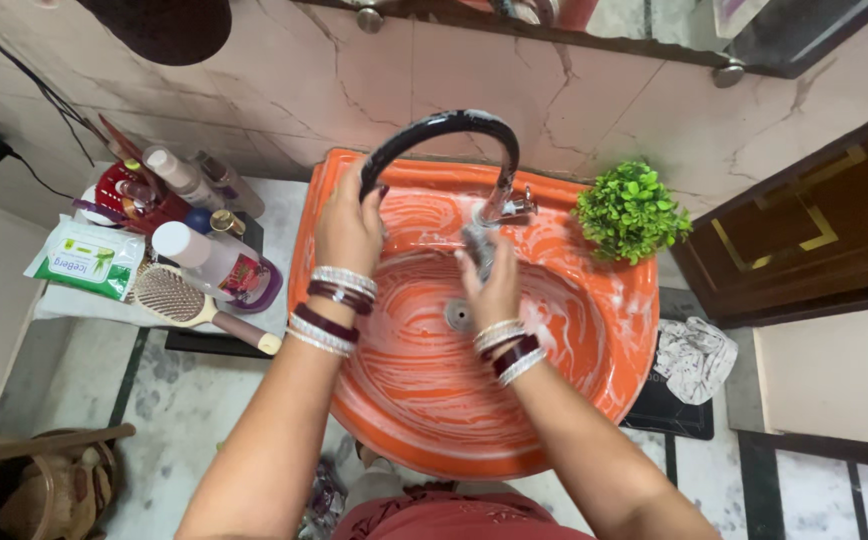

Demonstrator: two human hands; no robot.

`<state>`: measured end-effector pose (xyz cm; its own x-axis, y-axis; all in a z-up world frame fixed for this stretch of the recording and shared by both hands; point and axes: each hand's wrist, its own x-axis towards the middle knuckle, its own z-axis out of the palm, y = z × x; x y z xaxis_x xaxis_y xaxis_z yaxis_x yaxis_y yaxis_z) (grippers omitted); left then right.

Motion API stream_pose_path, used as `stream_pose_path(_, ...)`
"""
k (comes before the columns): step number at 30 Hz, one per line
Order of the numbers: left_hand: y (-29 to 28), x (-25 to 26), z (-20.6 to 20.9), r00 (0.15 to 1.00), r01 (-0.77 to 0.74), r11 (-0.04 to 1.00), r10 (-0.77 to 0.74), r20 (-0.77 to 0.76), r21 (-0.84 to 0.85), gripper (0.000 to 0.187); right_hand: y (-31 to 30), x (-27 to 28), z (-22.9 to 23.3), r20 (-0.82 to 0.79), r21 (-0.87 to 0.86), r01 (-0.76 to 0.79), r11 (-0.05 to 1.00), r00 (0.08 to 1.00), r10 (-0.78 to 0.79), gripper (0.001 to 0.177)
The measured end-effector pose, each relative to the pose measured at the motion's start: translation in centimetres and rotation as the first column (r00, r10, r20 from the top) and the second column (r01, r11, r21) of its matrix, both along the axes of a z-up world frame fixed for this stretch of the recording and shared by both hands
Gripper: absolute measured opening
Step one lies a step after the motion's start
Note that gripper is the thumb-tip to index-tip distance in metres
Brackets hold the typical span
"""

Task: The person cleans an orange pedestal sink by applying soap and scrubbing the basin, faucet, and mirror with a cloth before rinsing it with water.

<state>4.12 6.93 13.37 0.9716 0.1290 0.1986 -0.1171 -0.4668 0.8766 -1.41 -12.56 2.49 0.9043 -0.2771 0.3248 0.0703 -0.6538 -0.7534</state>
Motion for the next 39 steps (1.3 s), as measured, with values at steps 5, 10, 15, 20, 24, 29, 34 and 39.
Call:
stream_pose_path(5,1.0,2.6,-0.9,0.995,0.096,0.982,-0.098,-0.008,-0.161,0.04,-3.3,3.2,-0.4,0.125,-0.226,0.043,0.973,0.992,-0.015,0.039)
stream_pose_path(10,2.5,2.0,-6.3,0.969,0.198,0.93,-0.138,0.207,-0.31,0.063,-5.4,3.4,1.5,0.11,-0.035,0.197,0.98,0.975,-0.192,0.061)
stream_pose_path(15,3.2,1.2,-9.5,0.998,0.052,0.988,-0.048,0.029,-0.145,0.059,-8.4,6.5,2.6,-0.015,-0.118,-0.004,0.993,1.0,0.003,0.034)
stream_pose_path(20,2.5,2.5,-10.2,0.996,0.082,0.989,-0.086,-0.026,-0.124,0.033,-9.0,5.9,2.6,0.034,-0.29,-0.082,0.954,0.995,0.096,0.035)
stream_pose_path(24,2.3,5.2,-9.9,0.999,0.045,0.999,-0.044,0.024,-0.018,0.019,-8.5,5.1,2.7,-0.017,-0.328,-0.059,0.943,0.998,0.056,0.034)
stream_pose_path(29,2.1,7.3,-10.1,0.999,0.035,0.999,-0.035,0.009,-0.021,0.021,-7.7,3.9,2.7,0.014,-0.304,-0.021,0.953,1.0,0.027,0.041)
stream_pose_path(34,3.1,6.1,-10.5,0.989,0.125,0.98,-0.136,-0.063,-0.155,0.021,-4.2,1.4,-0.5,-0.002,-0.07,0.16,0.985,0.987,-0.161,0.051)
stream_pose_path(39,3.4,4.1,-9.6,0.992,0.128,0.992,-0.128,-0.009,0.016,0.024,6.9,2.9,-4.9,-0.029,0.106,0.09,0.99,0.996,-0.088,0.022)
